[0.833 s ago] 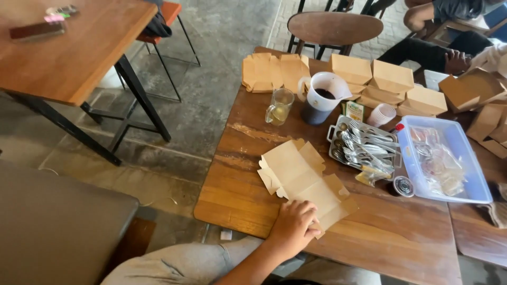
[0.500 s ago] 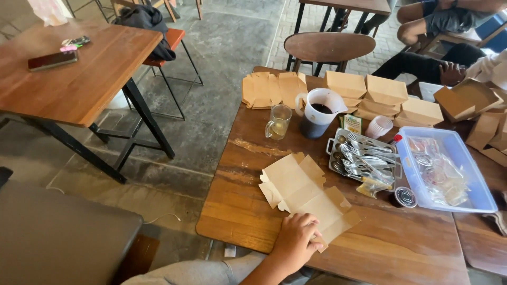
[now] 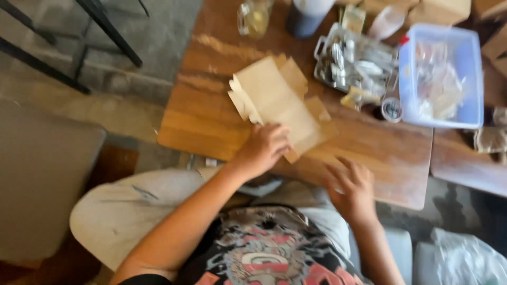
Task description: Assembling small cardboard boxes from flat templates and packing a small container into one of them.
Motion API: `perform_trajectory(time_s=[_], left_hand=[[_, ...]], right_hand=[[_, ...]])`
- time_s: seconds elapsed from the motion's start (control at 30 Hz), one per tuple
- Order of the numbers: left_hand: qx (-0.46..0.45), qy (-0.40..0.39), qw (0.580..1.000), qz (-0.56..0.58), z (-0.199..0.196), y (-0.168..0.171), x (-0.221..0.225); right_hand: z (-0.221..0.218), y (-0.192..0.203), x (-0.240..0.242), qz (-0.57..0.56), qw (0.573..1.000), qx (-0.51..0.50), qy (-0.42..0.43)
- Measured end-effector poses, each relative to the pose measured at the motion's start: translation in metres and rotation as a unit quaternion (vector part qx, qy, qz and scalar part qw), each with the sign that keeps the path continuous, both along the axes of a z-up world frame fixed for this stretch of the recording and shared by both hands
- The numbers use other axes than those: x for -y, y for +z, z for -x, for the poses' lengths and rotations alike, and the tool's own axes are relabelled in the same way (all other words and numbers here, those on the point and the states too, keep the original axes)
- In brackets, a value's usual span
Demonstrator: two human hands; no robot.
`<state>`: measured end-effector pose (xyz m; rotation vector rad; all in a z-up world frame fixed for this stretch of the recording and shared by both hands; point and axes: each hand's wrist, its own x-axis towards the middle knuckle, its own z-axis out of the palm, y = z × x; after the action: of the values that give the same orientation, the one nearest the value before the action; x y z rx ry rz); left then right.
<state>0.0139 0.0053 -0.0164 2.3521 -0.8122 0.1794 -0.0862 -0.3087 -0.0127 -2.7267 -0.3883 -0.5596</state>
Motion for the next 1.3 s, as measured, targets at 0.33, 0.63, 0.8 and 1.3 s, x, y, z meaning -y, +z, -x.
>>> perform_trajectory(time_s=[0.33,0.63,0.8,1.3], left_hand=[[0.054,0.047,0.997,-0.002,-0.006,-0.005,-0.001],[0.144,0.144,0.977,-0.055,-0.006,-0.022,0.006],[0.155,0.128,0.978,-0.063,-0.010,-0.034,0.010],[-0.054,-0.159,0.854,-0.492,-0.026,0.121,-0.013]], right_hand=[[-0.023,-0.019,-0.072,0.069,0.987,0.017,0.143],[-0.019,-0.011,-0.075,0.100,0.977,0.089,0.165],[-0.017,-0.015,-0.070,0.114,0.975,0.090,0.167],[-0.022,-0.017,-0.068,0.155,0.976,0.008,0.154]])
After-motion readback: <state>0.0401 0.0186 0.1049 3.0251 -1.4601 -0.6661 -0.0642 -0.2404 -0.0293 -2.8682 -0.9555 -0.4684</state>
